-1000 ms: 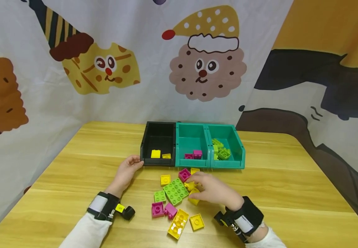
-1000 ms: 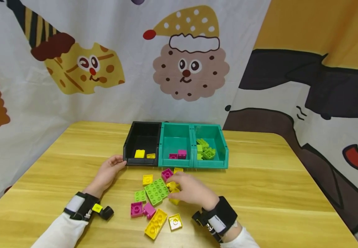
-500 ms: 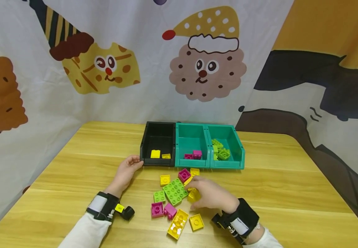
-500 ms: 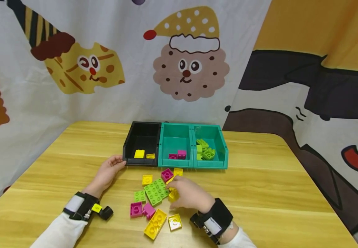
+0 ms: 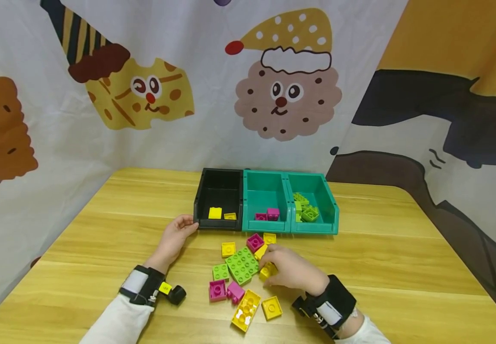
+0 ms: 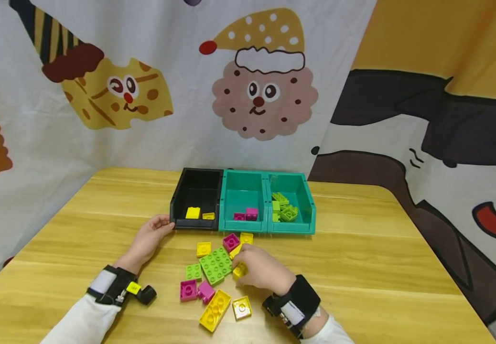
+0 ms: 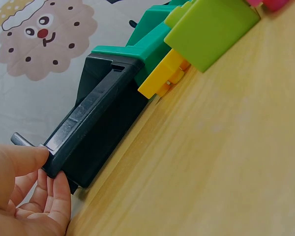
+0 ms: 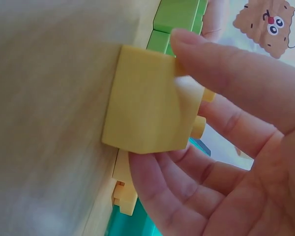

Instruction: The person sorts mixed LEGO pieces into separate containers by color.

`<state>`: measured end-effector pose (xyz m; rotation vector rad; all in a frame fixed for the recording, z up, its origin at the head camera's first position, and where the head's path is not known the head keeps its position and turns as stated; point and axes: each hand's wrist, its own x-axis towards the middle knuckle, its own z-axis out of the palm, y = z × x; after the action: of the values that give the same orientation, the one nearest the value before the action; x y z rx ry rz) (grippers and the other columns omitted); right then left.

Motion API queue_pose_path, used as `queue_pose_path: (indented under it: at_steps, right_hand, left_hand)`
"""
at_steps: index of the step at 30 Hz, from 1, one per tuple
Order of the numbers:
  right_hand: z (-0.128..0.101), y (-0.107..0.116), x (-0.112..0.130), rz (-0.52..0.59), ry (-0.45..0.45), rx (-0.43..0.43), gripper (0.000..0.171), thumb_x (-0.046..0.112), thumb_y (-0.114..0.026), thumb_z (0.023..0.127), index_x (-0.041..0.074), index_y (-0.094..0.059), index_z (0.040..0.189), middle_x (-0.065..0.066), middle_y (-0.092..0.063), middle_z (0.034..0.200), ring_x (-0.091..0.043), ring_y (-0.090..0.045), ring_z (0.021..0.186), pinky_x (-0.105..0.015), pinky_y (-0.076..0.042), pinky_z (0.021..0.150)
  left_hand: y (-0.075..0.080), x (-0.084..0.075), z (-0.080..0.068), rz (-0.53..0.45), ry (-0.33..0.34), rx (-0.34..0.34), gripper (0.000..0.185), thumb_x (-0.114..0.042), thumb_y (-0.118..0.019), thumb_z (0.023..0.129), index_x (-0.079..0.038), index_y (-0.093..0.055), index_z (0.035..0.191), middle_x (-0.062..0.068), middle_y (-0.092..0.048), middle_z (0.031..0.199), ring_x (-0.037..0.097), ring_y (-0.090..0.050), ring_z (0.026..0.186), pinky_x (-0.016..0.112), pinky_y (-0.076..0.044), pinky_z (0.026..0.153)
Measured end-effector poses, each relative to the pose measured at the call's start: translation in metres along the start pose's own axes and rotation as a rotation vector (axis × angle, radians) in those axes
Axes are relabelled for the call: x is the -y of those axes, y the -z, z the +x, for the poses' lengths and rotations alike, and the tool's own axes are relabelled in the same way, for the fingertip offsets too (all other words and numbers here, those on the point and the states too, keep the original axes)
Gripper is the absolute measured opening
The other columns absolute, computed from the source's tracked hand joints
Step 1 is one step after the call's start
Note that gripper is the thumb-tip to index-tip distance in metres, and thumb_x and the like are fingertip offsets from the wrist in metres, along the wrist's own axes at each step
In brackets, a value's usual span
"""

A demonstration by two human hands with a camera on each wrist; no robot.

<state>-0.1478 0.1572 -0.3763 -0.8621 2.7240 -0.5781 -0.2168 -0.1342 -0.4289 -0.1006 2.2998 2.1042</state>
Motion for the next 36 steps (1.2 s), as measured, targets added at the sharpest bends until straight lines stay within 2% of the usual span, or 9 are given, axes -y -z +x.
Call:
queue_pose_path:
  at_steps: [16, 22, 29, 36]
  right_hand:
    - [-0.0005, 0.0004, 0.0, -0.019, 0.016, -0.006, 0.021, 0.019, -0.08, 0.073, 0.013, -0.071, 0.091, 0.005, -0.057, 0.091, -0.009, -0.049, 0.081, -0.026, -0.047, 0.075]
    - [-0.0013, -0.001, 0.0007, -0.02, 0.019, -0.015, 0.021, 0.018, -0.081, 0.072, 0.012, -0.071, 0.09, 0.006, -0.053, 0.087, -0.008, -0.046, 0.076, -0.022, -0.043, 0.069]
    - [-0.0002, -0.0027, 0.0014, -0.013, 0.017, -0.011, 0.019, 0.016, -0.081, 0.072, 0.012, -0.071, 0.088, 0.007, -0.051, 0.086, -0.007, -0.046, 0.076, -0.022, -0.043, 0.069]
    - [-0.0027, 0.0069, 0.0003, 0.028, 0.027, -0.023, 0.017, 0.014, -0.08, 0.074, 0.012, -0.07, 0.087, 0.008, -0.049, 0.084, -0.009, -0.045, 0.075, -0.022, -0.042, 0.068]
  left_hand:
    - [0.0011, 0.0002, 0.0003, 0.014, 0.005, 0.006, 0.026, -0.005, -0.056, 0.093, 0.006, -0.05, 0.116, 0.001, -0.052, 0.097, 0.009, -0.047, 0.09, 0.015, -0.044, 0.075]
    - [0.0012, 0.0002, -0.0006, 0.019, 0.002, 0.014, 0.027, -0.006, -0.057, 0.093, 0.006, -0.05, 0.116, 0.001, -0.052, 0.098, 0.009, -0.046, 0.091, 0.015, -0.043, 0.076]
    - [0.0014, 0.0017, 0.0012, 0.011, 0.001, 0.01, 0.025, -0.005, -0.056, 0.093, 0.006, -0.05, 0.115, 0.001, -0.052, 0.098, 0.008, -0.047, 0.091, 0.015, -0.043, 0.076]
    - [0.0005, 0.0015, 0.0018, 0.0, 0.001, 0.006, 0.025, -0.004, -0.056, 0.093, 0.007, -0.05, 0.114, 0.0, -0.052, 0.096, 0.007, -0.048, 0.089, 0.015, -0.043, 0.076]
